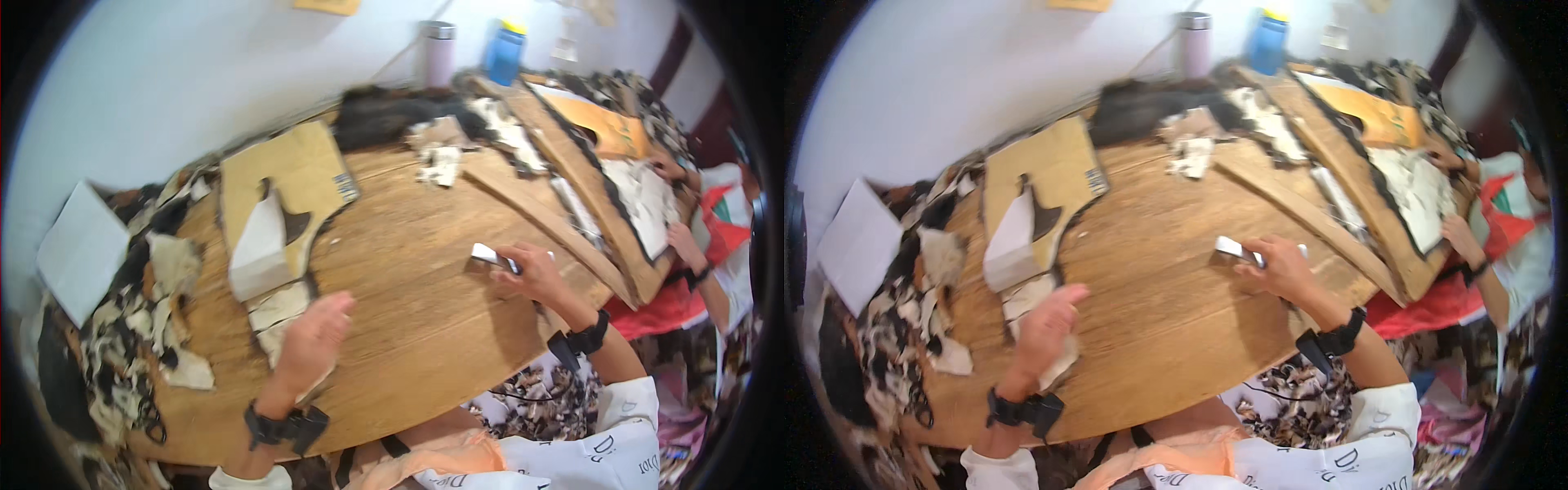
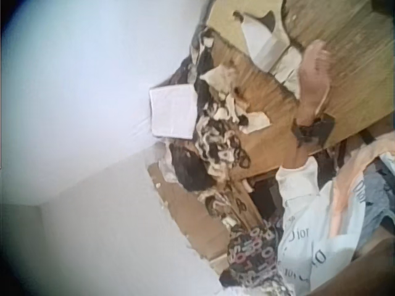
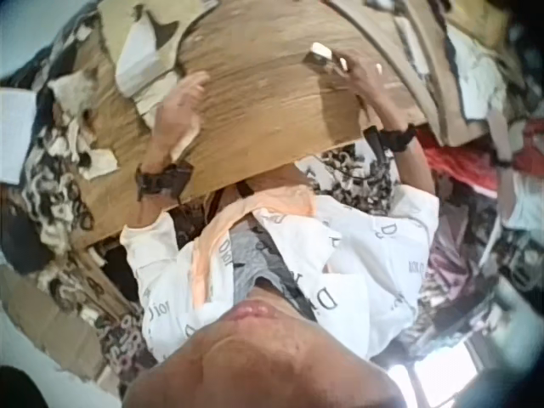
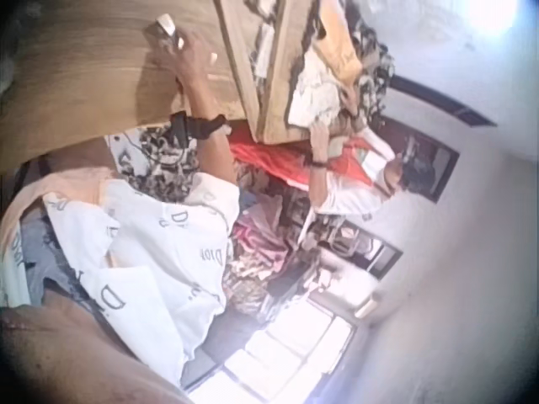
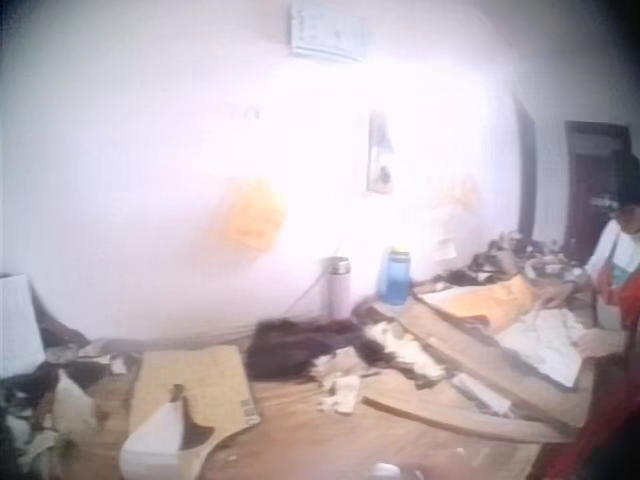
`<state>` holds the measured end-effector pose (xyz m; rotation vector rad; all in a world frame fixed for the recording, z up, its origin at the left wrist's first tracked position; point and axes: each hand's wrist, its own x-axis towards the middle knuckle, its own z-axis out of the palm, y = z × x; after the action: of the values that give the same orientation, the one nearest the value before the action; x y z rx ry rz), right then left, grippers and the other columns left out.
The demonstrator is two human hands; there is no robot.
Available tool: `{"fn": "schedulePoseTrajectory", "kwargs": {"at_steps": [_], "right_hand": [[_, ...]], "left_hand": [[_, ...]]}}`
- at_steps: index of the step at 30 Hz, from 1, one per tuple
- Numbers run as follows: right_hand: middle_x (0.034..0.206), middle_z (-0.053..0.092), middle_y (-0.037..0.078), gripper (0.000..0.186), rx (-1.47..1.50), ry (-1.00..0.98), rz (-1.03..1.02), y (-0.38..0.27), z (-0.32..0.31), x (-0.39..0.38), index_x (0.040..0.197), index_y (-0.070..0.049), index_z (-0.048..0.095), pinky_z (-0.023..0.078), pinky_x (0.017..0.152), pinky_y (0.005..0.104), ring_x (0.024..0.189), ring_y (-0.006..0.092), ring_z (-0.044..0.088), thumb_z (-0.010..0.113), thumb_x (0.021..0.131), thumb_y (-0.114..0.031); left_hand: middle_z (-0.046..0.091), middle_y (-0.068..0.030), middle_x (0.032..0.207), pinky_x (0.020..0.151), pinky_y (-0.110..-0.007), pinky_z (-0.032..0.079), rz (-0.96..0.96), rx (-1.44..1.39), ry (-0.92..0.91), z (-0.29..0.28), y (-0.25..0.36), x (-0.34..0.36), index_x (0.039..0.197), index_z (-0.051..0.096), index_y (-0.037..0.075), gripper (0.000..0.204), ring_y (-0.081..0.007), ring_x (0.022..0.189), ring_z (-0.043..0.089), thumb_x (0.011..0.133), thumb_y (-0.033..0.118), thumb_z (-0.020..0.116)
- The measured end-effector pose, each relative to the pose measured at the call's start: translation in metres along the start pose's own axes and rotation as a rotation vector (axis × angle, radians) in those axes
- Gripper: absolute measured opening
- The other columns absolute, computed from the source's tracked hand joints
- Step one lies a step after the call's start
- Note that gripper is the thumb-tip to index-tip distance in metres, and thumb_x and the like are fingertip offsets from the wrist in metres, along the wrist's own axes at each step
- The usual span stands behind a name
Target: Sewing and trimming strips of animal fur together on a workshop table.
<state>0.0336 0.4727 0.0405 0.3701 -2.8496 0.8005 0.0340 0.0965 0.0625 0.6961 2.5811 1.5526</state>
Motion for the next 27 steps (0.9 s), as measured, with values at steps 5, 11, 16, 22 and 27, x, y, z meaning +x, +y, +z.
{"fn": "schedulePoseTrajectory", "kwargs": {"at_steps": [5,11,16,22,27], "right_hand": [[0.084,0.055,0.012,0.036,-0.1,-0.081,0.16,-0.012,0.028,0.024,0.106,-0.01,0.066,0.043,0.069,0.0372,0.08,0.0272,0.055,0.071,0.072,-0.021],[0.083,0.055,0.01,0.031,0.038,0.005,0.244,-0.011,0.047,0.026,0.101,-0.004,0.066,0.042,0.068,0.0346,0.078,0.0249,0.053,0.07,0.072,-0.013],[0.087,0.063,0.013,0.023,-0.246,-0.043,0.028,-0.028,0.019,0.114,0.092,-0.006,0.068,0.048,0.071,0.0337,0.082,0.0237,0.061,0.07,0.07,-0.012],[0.07,0.064,0.015,0.029,-0.236,-0.109,-0.084,-0.054,0.011,0.312,0.078,-0.003,0.067,0.048,0.06,0.0363,0.065,0.0286,0.061,0.063,0.073,-0.032],[0.081,0.064,0.022,0.063,-0.429,-0.208,0.268,-0.052,0.098,0.341,0.078,0.001,0.068,0.049,0.075,0.0391,0.087,0.0349,0.062,0.06,0.07,-0.062]], "left_hand": [[0.065,-0.0086,0.099,0.083,-0.028,0.045,-0.28,0.126,0.324,-0.126,-0.054,-0.032,0.102,0.063,-0.002,0.026,-0.0156,0.091,0.06,0.092,0.018,0.051],[0.067,-0.0052,0.078,0.067,-0.028,0.047,-0.498,0.276,0.395,-0.25,-0.127,-0.021,0.095,0.067,0.0,0.03,-0.0131,0.072,0.061,0.089,0.026,0.052],[0.066,-0.0094,0.072,0.061,-0.029,0.047,-0.389,0.035,0.441,-0.271,-0.174,0.043,0.081,0.067,0.002,0.032,-0.0162,0.064,0.062,0.081,0.032,0.057],[0.066,-0.0166,0.083,0.07,-0.036,0.049,-0.427,0.197,0.438,-0.195,-0.214,0.117,0.097,0.067,0.007,0.032,-0.0305,0.079,0.064,0.077,0.029,0.056],[0.064,-0.0217,0.086,0.074,-0.039,0.048,-0.4,0.263,0.531,-0.164,-0.216,0.133,0.107,0.066,0.009,0.039,-0.0348,0.081,0.062,0.073,0.028,0.062]]}}
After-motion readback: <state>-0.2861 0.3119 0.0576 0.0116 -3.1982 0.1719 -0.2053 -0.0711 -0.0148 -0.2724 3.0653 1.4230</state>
